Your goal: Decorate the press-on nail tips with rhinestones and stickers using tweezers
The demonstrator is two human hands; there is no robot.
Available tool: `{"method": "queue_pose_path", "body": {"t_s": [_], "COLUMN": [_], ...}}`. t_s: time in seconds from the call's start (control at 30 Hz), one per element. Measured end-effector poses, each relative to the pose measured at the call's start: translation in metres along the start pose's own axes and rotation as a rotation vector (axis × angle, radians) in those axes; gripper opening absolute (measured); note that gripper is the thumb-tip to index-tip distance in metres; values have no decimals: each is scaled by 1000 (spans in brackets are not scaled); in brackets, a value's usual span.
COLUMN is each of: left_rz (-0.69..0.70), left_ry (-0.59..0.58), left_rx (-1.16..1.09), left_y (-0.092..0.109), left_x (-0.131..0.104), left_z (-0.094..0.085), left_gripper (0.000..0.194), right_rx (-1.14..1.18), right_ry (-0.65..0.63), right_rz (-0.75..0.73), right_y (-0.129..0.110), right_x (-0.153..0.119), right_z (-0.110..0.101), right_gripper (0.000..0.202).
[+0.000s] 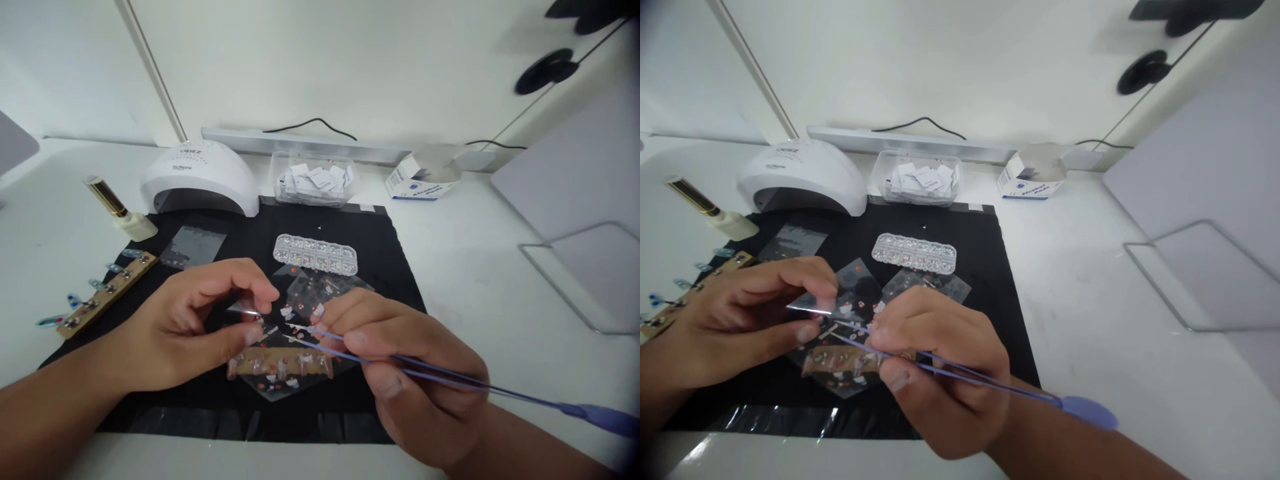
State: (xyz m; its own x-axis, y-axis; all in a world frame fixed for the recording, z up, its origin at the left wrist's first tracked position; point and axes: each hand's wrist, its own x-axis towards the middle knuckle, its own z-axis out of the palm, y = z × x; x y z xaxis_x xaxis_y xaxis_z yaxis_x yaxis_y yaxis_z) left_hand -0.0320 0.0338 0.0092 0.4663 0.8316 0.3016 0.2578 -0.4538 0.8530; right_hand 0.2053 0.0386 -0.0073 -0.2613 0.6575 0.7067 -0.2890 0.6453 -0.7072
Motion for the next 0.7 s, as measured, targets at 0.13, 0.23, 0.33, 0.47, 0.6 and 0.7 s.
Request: {"method": "queue_pose_path", "body": {"t_s": [0.13, 0.23, 0.33, 0.47, 0.6, 0.7], "left_rz": [-65, -119, -176, -176, -120, -104], "left_ry": [-36, -48, -55, -9, 56, 89], "left_rx": [16, -52, -140, -213, -188, -117], "left_y": [2, 2, 3, 6, 8, 7], "left_x": [0, 0, -1, 1, 1, -1], "left_z": [0, 1, 4, 10, 16, 18], "left_gripper": [24, 23, 22, 19, 26, 29], "right_rx": [-22, -33, -52, -88, -81, -68], "right_ry": [-131, -152, -160, -201, -195, -155], "right_rz": [-3, -1, -10, -21, -26, -14], "right_y": [-3, -4, -3, -1, -2, -2], "right_x": [2, 4, 5, 8, 10, 8], "right_z": [-5, -6, -6, -7, -7, -6], "right_gripper": [39, 38, 37, 38, 41, 40]}}
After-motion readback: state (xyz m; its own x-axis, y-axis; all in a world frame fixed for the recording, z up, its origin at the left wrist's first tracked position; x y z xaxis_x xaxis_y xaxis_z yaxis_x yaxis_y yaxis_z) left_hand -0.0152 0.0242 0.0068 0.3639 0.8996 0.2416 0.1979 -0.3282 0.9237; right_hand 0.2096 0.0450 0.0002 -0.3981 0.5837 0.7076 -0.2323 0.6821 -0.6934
